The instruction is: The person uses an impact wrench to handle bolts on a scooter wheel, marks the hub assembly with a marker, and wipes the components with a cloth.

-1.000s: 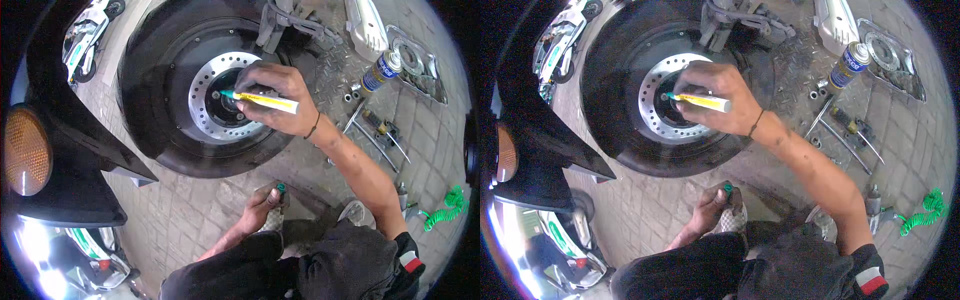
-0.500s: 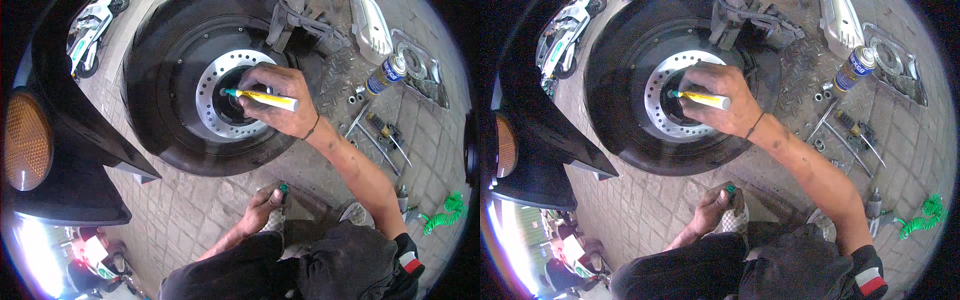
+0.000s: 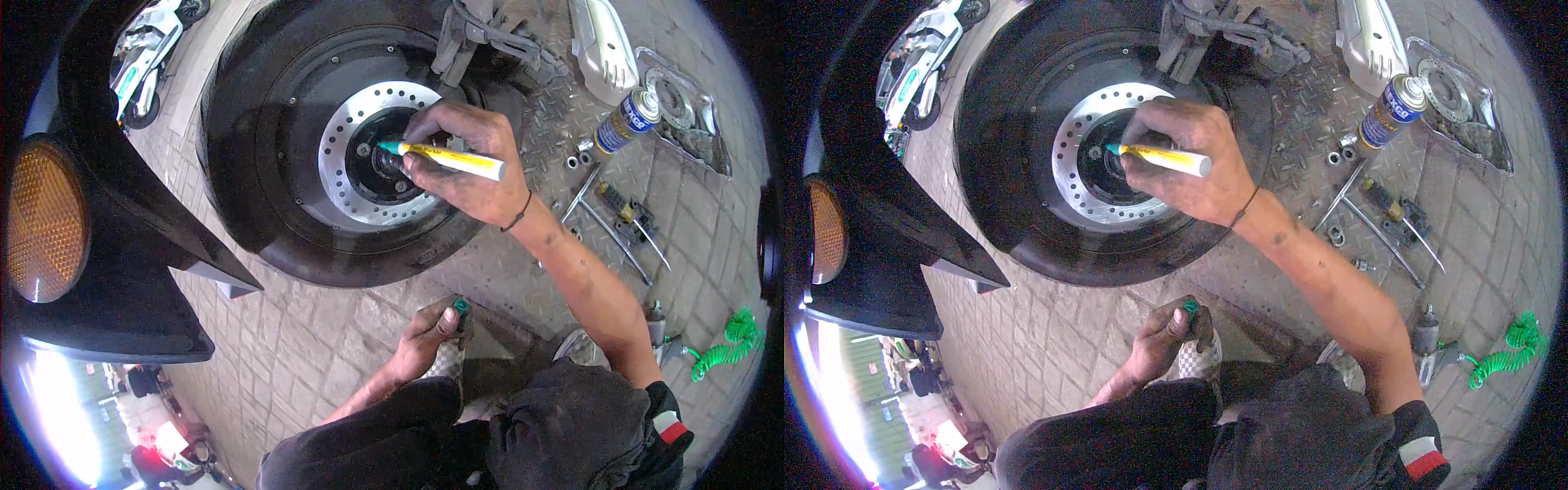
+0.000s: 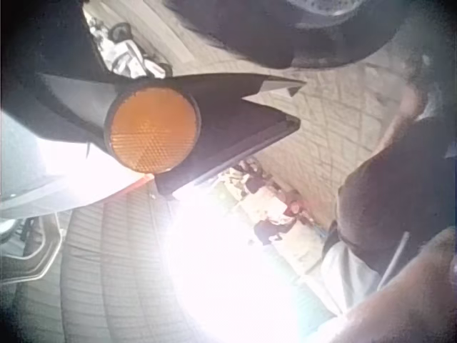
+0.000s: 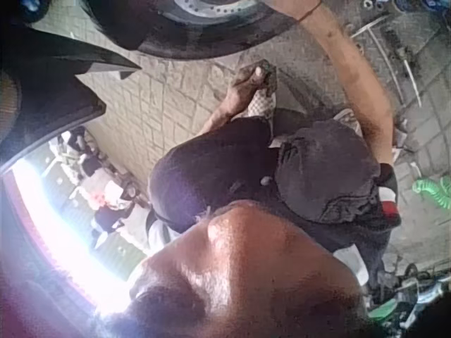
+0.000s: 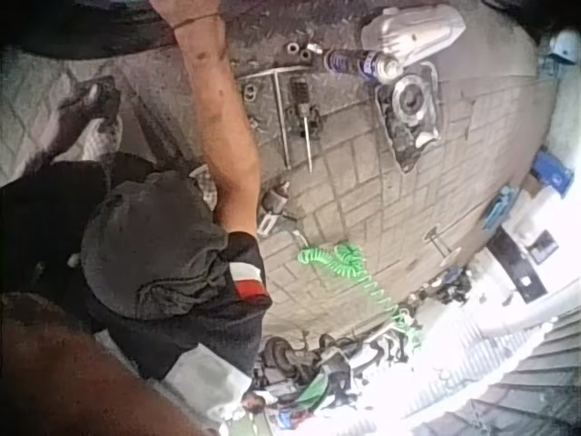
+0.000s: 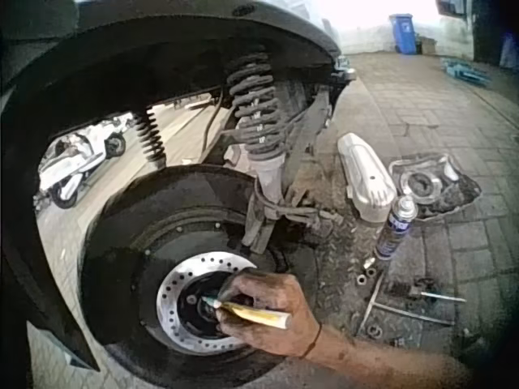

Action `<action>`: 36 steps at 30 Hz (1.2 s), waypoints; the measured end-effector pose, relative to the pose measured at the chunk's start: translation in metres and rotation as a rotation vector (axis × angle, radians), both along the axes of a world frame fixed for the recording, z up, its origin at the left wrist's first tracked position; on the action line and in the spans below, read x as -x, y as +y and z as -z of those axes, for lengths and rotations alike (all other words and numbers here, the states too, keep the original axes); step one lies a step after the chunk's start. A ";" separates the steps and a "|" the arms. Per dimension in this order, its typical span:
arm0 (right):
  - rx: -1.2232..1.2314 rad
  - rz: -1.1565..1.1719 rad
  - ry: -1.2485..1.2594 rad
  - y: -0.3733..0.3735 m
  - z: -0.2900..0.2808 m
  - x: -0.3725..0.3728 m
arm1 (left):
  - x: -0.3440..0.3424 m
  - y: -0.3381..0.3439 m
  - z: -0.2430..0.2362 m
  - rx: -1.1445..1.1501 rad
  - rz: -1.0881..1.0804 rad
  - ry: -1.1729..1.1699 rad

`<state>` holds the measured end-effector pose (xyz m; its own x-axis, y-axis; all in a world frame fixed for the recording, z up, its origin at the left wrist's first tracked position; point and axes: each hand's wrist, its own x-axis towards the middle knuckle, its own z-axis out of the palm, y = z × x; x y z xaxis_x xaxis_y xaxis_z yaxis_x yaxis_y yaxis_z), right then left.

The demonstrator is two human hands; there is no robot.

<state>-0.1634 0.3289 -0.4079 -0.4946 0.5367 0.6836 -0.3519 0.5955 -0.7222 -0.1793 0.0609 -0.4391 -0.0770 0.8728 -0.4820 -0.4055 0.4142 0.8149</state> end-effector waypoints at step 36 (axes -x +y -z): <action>0.111 0.103 -0.050 -0.016 -0.004 0.006 | -0.001 -0.003 0.000 0.024 0.007 0.054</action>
<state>-0.1694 0.3128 -0.4039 -0.4653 0.6573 0.5928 -0.2550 0.5418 -0.8009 -0.1782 0.0579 -0.4394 -0.0972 0.8615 -0.4983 -0.3579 0.4369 0.8252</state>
